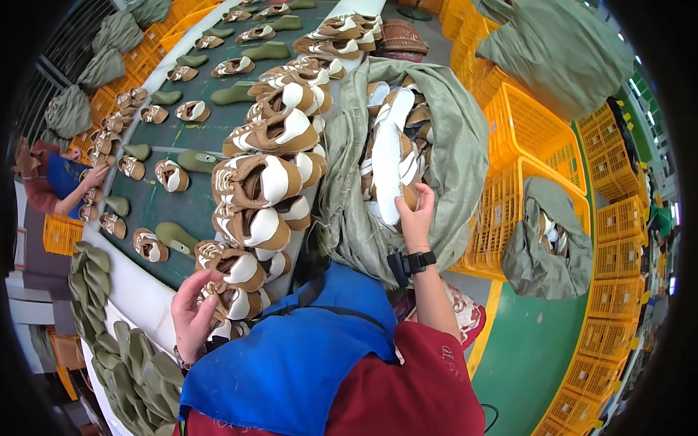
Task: The recorder is sorting and assembling shoe components on a production line, specifically handling green lasts and brown shoe uppers.
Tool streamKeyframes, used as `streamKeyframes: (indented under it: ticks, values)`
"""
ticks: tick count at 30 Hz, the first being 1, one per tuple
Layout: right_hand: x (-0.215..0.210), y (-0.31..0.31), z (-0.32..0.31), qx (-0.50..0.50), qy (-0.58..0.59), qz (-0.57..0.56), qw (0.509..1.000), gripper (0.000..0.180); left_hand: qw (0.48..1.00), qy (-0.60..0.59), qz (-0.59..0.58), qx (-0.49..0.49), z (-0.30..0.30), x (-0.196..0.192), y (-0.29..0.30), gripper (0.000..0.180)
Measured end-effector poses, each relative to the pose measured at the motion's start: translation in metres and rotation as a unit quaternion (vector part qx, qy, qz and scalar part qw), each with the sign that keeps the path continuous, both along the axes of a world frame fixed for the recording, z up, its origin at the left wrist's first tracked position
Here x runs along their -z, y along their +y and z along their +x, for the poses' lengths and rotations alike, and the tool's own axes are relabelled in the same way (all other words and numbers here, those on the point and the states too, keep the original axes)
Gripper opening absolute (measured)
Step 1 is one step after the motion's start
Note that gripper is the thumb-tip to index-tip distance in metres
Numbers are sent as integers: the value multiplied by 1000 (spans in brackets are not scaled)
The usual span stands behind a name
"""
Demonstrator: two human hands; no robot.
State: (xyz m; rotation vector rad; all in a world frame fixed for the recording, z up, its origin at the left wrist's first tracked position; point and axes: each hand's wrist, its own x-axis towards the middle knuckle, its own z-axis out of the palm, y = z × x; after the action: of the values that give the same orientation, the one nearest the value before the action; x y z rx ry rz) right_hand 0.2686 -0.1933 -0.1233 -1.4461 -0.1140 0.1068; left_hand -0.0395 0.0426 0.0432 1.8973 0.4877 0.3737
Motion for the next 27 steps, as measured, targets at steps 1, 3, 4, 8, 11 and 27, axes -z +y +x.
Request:
streamKeyframes:
  ticks: [1,3,4,8,11,27]
  values:
    - [-18,5,-3,3,-5,24,1000,45,1000,-6,-4,-10,0,2,-3,37]
    - [-58,20,-13,-18,-68,6,997,44,1000,-1,-6,-2,2,3,-4,34]
    - [-79,28,-21,-29,-127,-10,991,42,1000,9,16,4,4,4,-5,34]
    - [-155,59,-70,-176,-528,-168,813,40,991,-95,-91,-29,19,13,-8,63]
    - [-177,98,-116,-398,-603,-139,677,33,973,-173,-150,-40,23,20,-7,81]
    - [-156,193,-210,-554,-478,-46,680,46,919,-161,-104,-345,-76,37,-28,75]
